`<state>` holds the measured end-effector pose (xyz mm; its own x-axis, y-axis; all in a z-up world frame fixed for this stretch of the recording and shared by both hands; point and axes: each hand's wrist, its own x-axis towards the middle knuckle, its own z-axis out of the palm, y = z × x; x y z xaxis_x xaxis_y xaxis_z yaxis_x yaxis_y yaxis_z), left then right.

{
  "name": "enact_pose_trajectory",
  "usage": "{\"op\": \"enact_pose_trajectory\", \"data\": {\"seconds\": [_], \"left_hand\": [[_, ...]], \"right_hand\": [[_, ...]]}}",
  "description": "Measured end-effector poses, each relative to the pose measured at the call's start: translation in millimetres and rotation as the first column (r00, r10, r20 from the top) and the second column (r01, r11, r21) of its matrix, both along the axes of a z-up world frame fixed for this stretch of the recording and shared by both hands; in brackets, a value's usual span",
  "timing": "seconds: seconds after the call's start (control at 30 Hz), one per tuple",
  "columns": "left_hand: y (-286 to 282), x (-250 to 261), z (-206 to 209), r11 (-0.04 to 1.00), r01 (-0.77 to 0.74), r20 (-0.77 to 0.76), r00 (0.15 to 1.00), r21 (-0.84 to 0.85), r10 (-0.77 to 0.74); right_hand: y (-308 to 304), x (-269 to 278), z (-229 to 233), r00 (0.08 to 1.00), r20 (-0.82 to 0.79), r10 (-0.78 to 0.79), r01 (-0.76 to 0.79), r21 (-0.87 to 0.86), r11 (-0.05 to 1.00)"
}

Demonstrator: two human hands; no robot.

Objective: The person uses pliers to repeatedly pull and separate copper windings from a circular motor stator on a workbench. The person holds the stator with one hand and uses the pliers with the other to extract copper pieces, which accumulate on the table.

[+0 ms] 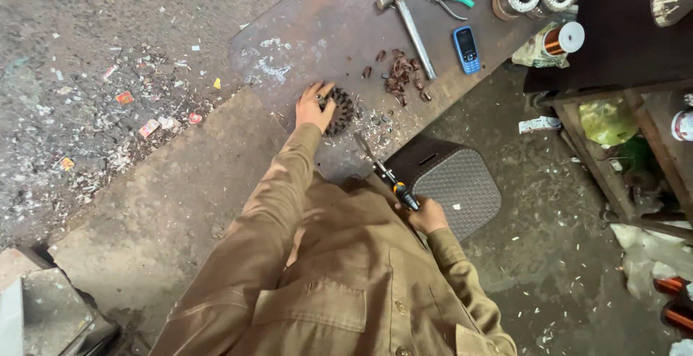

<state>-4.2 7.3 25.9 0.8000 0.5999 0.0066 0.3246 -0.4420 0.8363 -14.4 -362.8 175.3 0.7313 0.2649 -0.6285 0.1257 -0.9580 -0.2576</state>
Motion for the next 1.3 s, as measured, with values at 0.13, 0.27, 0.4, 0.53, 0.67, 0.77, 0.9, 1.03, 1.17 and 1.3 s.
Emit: {"op": "enact_pose_trajectory", "data": {"seconds": [0.13,0.27,0.4,0.53,0.67,0.77,0.9,1.03,1.17,1.3], "left_hand": [[-6,1,2,0.996,-0.035,0.052,0.998,0.081,0.031],[-8,-3,11,0.997,-0.077,0.068,0.995,0.023,0.075],[-9,-3,14,0.99,-0.133,0.083,0.988,0.051,0.128],[-15,0,10,0.98,-0.17,0.038,0.985,0.105,0.167],[-14,2,11,0.977,-0.179,-0.002,0.984,0.114,0.181],[-17,4,16,0.976,-0.18,-0.005,0.983,0.12,0.181],[-16,0,20,0.975,-0.2,-0.009,0.979,0.094,0.202],[-19,3,22,0.974,-0.195,-0.008,0.98,0.115,0.197],[-16,4,23,0.97,-0.22,-0.001,0.975,0.107,0.222],[-22,-1,23,0.969,-0.23,0.025,0.973,0.089,0.229]], "right_hand": [[15,16,-6,1.0,-0.02,0.016,-0.016,0.001,1.0],[26,41,-6,0.994,-0.033,0.108,-0.109,-0.039,0.993],[35,62,10,0.945,-0.315,-0.083,0.062,-0.077,0.995],[47,80,33,0.917,-0.399,-0.019,-0.027,-0.11,0.994],[61,95,53,0.857,-0.506,-0.093,0.014,-0.159,0.987],[63,101,65,0.861,-0.503,-0.077,-0.013,-0.173,0.985],[70,99,72,0.873,-0.487,-0.017,-0.082,-0.18,0.98],[77,111,72,0.84,-0.537,-0.07,-0.05,-0.206,0.977],[83,144,60,0.757,-0.642,-0.123,-0.056,-0.252,0.966],[71,157,47,0.759,-0.652,0.006,-0.119,-0.13,0.984]]}}
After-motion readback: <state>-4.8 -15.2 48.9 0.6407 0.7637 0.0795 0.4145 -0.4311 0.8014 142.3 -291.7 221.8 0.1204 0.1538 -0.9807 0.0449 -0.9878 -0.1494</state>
